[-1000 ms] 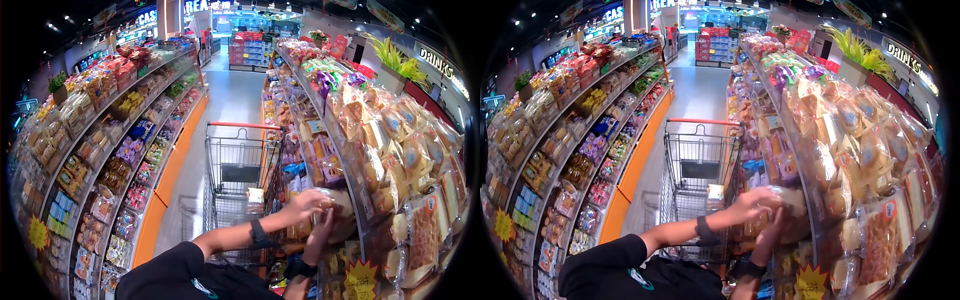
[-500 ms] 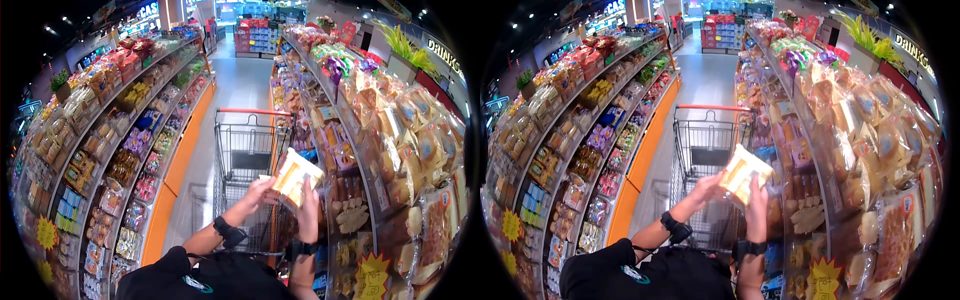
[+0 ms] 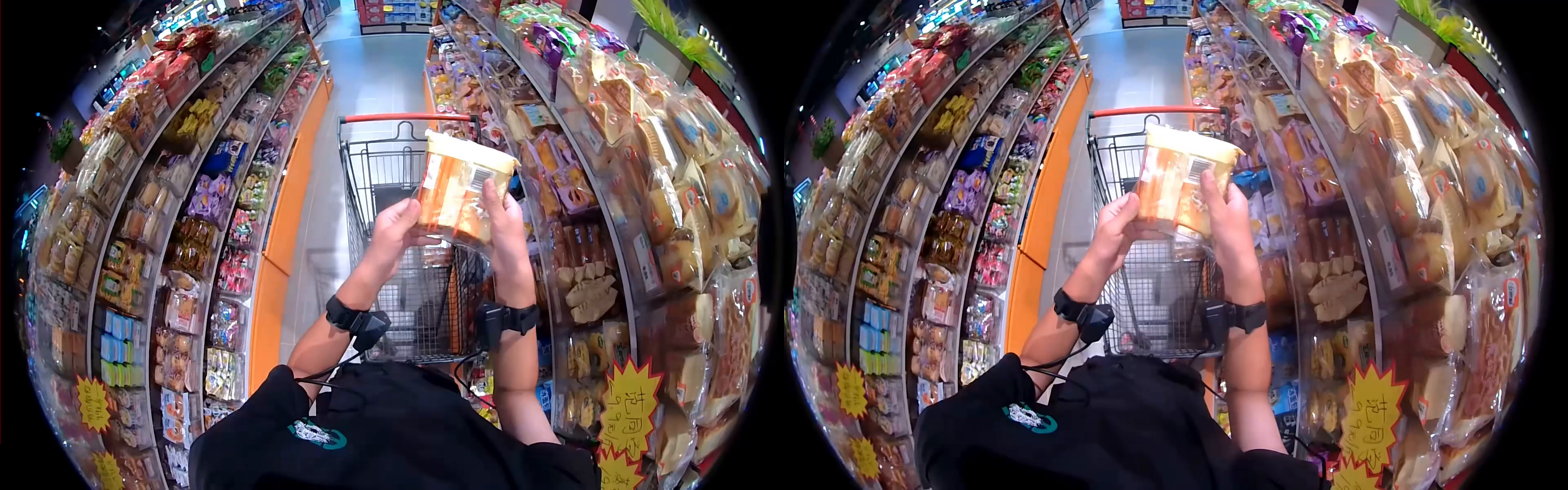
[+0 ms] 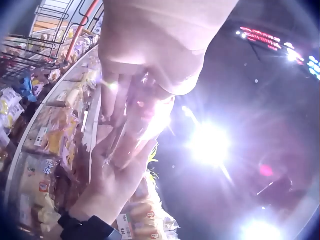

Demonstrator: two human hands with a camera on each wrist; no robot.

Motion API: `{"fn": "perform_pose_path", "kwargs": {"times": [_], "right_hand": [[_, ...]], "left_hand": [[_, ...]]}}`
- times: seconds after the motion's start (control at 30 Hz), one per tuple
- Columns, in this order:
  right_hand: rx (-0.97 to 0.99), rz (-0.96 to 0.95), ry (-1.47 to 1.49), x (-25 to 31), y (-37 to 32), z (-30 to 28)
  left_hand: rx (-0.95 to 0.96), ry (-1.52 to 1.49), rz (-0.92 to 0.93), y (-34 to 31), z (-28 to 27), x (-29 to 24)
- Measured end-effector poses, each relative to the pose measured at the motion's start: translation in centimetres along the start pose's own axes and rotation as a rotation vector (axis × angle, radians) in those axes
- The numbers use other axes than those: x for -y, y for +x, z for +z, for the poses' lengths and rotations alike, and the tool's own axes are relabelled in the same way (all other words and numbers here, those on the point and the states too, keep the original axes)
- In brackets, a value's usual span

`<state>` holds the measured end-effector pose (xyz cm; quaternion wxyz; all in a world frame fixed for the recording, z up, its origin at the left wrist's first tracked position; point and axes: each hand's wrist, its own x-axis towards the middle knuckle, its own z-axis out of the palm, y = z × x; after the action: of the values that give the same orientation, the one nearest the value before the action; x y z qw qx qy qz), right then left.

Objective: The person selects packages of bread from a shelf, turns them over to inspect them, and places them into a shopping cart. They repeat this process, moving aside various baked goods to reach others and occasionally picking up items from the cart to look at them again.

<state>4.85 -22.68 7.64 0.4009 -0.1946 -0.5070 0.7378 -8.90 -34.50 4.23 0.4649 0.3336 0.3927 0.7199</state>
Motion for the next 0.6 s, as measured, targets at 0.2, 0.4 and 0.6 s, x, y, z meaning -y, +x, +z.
{"fn": "perform_pose_path", "kwargs": {"times": [0.2, 0.4, 0.6], "right_hand": [[0.022, -0.001, -0.074, 0.0, 0.8, 1.4], [0.033, 0.044, -0.074, -1.4, 1.3, 3.2], [0.111, 0.048, -0.211, -2.5, 1.6, 3.6]], "left_hand": [[-0.007, 0.044, 0.023, -0.1, -1.9, -1.4], [-0.046, 0.019, 0.009, -0.7, -3.7, -1.6], [-0.059, 0.011, -0.007, -1.7, -5.2, -1.9]]}}
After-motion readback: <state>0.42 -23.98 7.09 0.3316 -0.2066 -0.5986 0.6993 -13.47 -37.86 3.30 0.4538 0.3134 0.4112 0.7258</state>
